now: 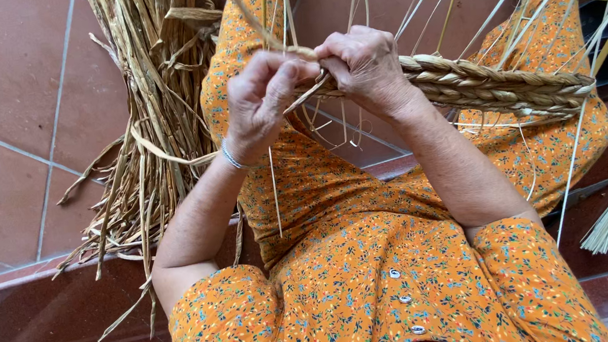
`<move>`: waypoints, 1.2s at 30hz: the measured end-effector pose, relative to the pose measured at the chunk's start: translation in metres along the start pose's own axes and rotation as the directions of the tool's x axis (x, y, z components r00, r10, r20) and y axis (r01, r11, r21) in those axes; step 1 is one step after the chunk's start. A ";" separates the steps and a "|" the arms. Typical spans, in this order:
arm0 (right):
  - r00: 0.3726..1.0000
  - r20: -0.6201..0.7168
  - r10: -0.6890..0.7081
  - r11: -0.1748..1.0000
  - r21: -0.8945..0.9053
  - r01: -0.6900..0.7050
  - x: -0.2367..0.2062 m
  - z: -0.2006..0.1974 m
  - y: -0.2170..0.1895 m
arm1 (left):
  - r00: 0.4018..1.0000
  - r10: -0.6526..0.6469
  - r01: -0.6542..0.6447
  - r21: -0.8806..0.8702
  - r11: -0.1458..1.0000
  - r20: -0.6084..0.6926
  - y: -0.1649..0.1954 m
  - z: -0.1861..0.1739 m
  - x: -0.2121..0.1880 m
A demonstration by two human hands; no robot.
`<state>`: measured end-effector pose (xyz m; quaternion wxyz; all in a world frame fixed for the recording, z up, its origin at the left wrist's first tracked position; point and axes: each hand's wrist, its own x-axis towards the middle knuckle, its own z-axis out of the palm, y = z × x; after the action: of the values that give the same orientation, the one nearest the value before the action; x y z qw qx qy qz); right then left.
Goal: The person sits on a tiled floor and weaves dried straw strands by hand into a braided mat. They repeatedly pull strands through the existing weave, tighten the braid, and add new material from a bundle beside them.
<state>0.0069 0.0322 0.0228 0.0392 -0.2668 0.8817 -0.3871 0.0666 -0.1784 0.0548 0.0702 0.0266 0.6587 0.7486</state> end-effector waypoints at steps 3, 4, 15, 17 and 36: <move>0.989 0.073 -0.131 0.991 0.031 0.129 -0.001 -0.005 0.004 | 0.931 0.330 -0.349 0.655 0.670 0.159 0.007 -0.025 0.016; 0.981 0.090 -0.171 0.984 0.075 0.164 -0.002 -0.004 0.004 | 0.923 0.318 -0.364 0.757 0.543 0.216 0.007 -0.029 0.018; 0.958 -0.232 0.167 0.985 0.079 -0.153 -0.004 0.023 -0.003 | 0.938 0.288 -0.247 0.955 0.166 0.193 -0.007 -0.046 0.001; 0.961 -0.251 0.117 0.992 0.067 -0.103 -0.002 0.023 -0.010 | 0.926 0.268 -0.312 0.939 0.144 0.266 -0.007 -0.042 -0.007; 0.978 0.153 0.145 0.920 0.343 -0.190 0.010 -0.004 -0.015 | 0.858 0.357 -0.435 0.892 0.125 0.369 0.015 -0.006 0.012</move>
<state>0.0034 0.0212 0.0374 0.1745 -0.2025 0.8127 -0.5178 0.0530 -0.1849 0.0679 -0.1401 0.2607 0.9383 0.1791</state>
